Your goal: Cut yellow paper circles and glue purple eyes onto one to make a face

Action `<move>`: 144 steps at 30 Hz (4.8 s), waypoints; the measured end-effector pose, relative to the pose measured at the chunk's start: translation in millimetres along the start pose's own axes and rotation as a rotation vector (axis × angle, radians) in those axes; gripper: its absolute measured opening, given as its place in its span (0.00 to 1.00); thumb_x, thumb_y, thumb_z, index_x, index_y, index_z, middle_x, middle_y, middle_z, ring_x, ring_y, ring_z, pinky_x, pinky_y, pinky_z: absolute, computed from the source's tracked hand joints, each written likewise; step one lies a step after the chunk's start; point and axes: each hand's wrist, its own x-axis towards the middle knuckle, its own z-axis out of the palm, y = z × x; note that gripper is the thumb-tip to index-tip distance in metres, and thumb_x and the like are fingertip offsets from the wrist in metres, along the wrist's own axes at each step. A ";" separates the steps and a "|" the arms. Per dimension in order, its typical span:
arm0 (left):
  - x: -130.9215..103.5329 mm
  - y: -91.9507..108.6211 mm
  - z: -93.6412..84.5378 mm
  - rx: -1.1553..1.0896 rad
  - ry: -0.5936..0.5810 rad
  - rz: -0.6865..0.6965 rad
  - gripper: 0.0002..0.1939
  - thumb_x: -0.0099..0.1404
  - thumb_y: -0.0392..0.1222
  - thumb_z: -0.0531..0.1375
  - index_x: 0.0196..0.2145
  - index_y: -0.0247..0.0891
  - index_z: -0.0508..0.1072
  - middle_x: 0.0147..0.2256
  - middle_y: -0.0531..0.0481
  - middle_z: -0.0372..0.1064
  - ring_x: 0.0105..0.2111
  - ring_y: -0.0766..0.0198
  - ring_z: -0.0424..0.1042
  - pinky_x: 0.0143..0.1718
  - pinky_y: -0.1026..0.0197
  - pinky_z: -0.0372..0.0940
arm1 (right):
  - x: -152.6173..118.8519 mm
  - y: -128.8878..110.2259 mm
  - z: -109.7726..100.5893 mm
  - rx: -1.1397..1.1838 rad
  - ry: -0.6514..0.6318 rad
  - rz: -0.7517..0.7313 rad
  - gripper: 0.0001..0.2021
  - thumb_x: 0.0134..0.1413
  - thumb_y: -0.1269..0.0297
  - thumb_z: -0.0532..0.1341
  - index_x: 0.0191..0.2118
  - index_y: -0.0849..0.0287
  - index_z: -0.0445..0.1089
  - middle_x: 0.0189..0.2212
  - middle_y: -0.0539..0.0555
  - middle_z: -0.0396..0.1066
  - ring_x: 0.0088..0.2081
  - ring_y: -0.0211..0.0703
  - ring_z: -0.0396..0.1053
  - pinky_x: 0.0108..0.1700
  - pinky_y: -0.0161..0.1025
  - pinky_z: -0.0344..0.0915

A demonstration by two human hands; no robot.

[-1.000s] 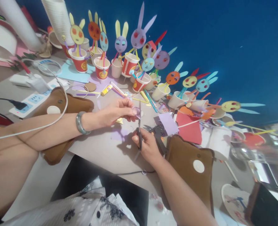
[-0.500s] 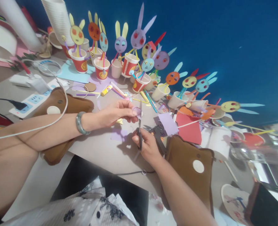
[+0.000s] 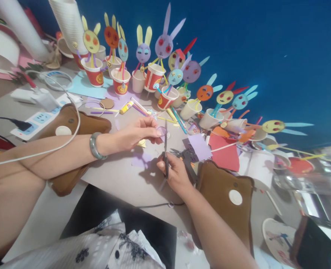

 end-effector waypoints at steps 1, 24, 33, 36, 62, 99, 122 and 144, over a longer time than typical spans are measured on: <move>-0.1 0.4 -0.1 0.003 0.004 0.001 0.10 0.58 0.39 0.67 0.28 0.35 0.69 0.25 0.52 0.75 0.27 0.70 0.74 0.32 0.65 0.64 | 0.1 -0.6 0.0 -0.005 -0.003 0.000 0.29 0.56 0.33 0.59 0.24 0.56 0.62 0.23 0.49 0.63 0.27 0.40 0.58 0.32 0.40 0.54; 2.9 -1.2 -3.6 0.013 0.004 0.055 0.13 0.56 0.42 0.68 0.27 0.36 0.67 0.25 0.53 0.74 0.26 0.71 0.72 0.32 0.65 0.64 | -1.1 -2.4 1.5 0.014 -0.019 0.016 0.30 0.54 0.32 0.60 0.23 0.56 0.60 0.22 0.49 0.61 0.26 0.39 0.56 0.30 0.39 0.53; 2.9 0.2 -2.9 0.027 0.010 0.051 0.11 0.58 0.41 0.67 0.27 0.35 0.68 0.25 0.53 0.73 0.27 0.71 0.72 0.33 0.65 0.64 | -0.6 -6.8 0.4 -0.014 -0.020 0.036 0.30 0.54 0.31 0.59 0.23 0.56 0.60 0.22 0.49 0.61 0.26 0.40 0.56 0.31 0.39 0.54; 2.4 0.9 -3.0 0.044 -0.002 0.059 0.10 0.58 0.39 0.66 0.26 0.35 0.68 0.24 0.53 0.73 0.26 0.71 0.72 0.32 0.65 0.63 | -0.6 -7.3 0.3 0.002 -0.031 0.033 0.30 0.53 0.32 0.61 0.23 0.56 0.60 0.22 0.49 0.61 0.26 0.39 0.56 0.31 0.39 0.54; 1.0 4.4 -1.8 0.058 -0.050 0.104 0.09 0.58 0.32 0.64 0.25 0.36 0.67 0.23 0.53 0.71 0.26 0.71 0.70 0.32 0.64 0.62 | 0.5 -8.6 -1.7 -0.018 -0.020 0.023 0.30 0.52 0.31 0.61 0.22 0.56 0.60 0.22 0.49 0.61 0.25 0.39 0.56 0.30 0.39 0.53; 3.3 -1.7 -4.9 0.058 -0.044 0.133 0.17 0.58 0.46 0.71 0.29 0.34 0.69 0.26 0.53 0.73 0.28 0.71 0.73 0.35 0.66 0.69 | 1.2 -5.6 -1.3 -0.003 -0.020 0.003 0.29 0.54 0.33 0.61 0.23 0.57 0.61 0.22 0.49 0.62 0.26 0.38 0.56 0.31 0.39 0.53; 1.2 -0.9 -3.8 0.032 -0.102 0.092 0.15 0.57 0.41 0.71 0.27 0.35 0.67 0.25 0.53 0.73 0.28 0.71 0.74 0.35 0.65 0.70 | 0.8 -5.9 -1.8 -0.009 -0.021 0.017 0.30 0.53 0.32 0.61 0.22 0.57 0.60 0.22 0.48 0.61 0.26 0.38 0.57 0.31 0.39 0.53; 0.4 2.7 -2.7 0.046 -0.049 0.105 0.12 0.58 0.38 0.69 0.27 0.35 0.67 0.24 0.53 0.73 0.28 0.70 0.75 0.35 0.65 0.69 | 0.2 -4.3 -2.7 -0.003 -0.019 0.008 0.28 0.54 0.35 0.62 0.23 0.57 0.61 0.22 0.48 0.61 0.25 0.38 0.56 0.31 0.39 0.53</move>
